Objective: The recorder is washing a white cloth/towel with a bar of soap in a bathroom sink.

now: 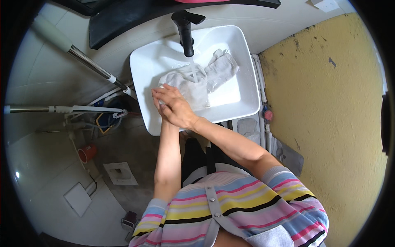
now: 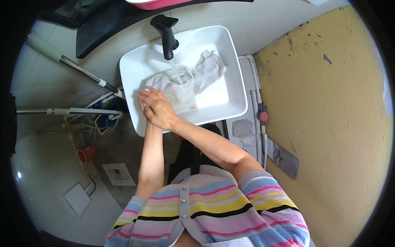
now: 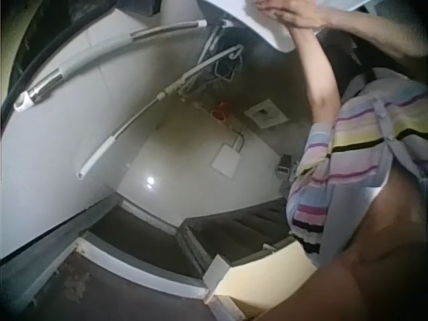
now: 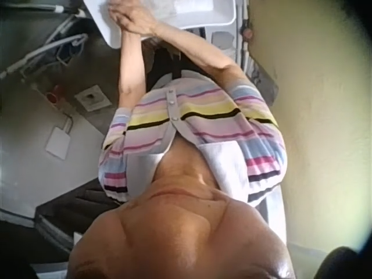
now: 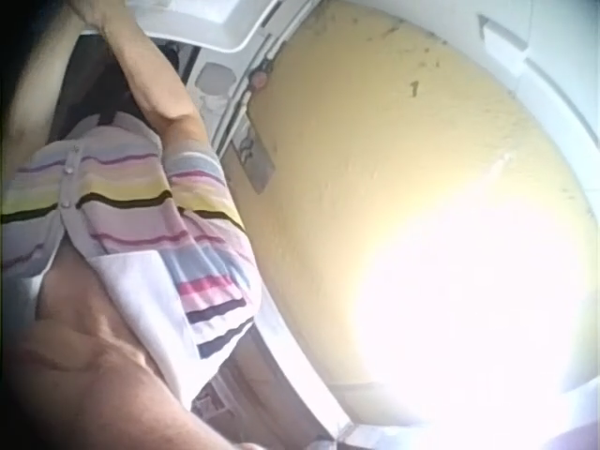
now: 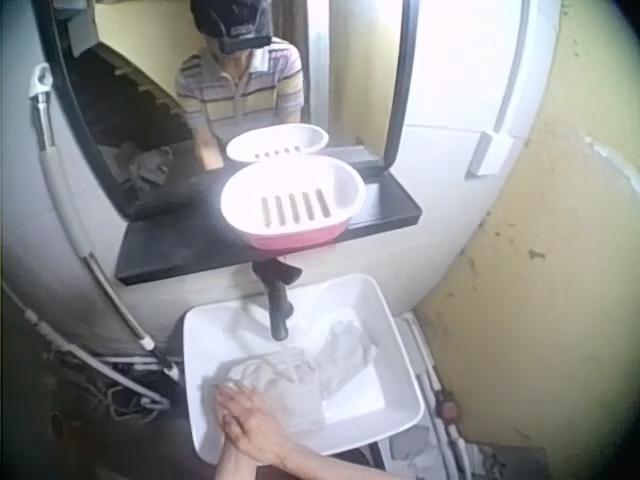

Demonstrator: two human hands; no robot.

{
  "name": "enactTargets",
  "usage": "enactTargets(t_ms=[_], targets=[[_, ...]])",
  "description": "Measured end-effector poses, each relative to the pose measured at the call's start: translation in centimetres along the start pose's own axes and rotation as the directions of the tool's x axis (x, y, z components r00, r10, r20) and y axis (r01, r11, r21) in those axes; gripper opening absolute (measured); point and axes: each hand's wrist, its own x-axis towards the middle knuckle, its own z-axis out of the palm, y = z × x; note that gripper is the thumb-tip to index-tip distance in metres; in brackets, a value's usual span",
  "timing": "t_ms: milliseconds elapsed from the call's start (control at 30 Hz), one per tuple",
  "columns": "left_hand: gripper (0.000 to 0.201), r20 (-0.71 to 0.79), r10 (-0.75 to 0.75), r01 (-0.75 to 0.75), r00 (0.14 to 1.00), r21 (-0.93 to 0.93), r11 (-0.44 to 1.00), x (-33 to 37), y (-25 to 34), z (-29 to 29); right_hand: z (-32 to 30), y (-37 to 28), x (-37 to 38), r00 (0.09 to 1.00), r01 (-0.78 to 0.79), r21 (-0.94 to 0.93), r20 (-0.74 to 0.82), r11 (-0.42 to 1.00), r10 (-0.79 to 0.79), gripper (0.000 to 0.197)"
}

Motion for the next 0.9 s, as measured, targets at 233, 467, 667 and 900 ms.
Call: enactTargets(t_ms=[233,467,667,900], targets=[[0.053,-0.265,-0.190,0.186,0.945,-0.040,0.982,0.1,-2.6,9.8,-0.8,4.2,0.9,0.964,-0.019,-0.122,-0.265,0.992,-0.014,0.044],[0.048,-0.402,-0.147,0.122,0.904,-0.088,0.989,-0.8,0.7,10.5,-6.6,10.1,0.7,0.999,0.008,-0.474,-0.032,0.880,-0.026,0.043],[0.048,-0.434,-0.028,-0.012,0.901,-0.089,0.996,-2.2,4.2,9.6,-8.8,9.9,-4.3,0.919,0.221,-0.467,0.394,0.856,-0.023,0.027],[0.050,-0.432,-0.060,-0.058,0.900,-0.254,0.965,-2.8,5.1,6.0,-8.0,9.8,-3.3,0.921,0.375,-0.647,0.339,0.664,-0.191,0.045]])
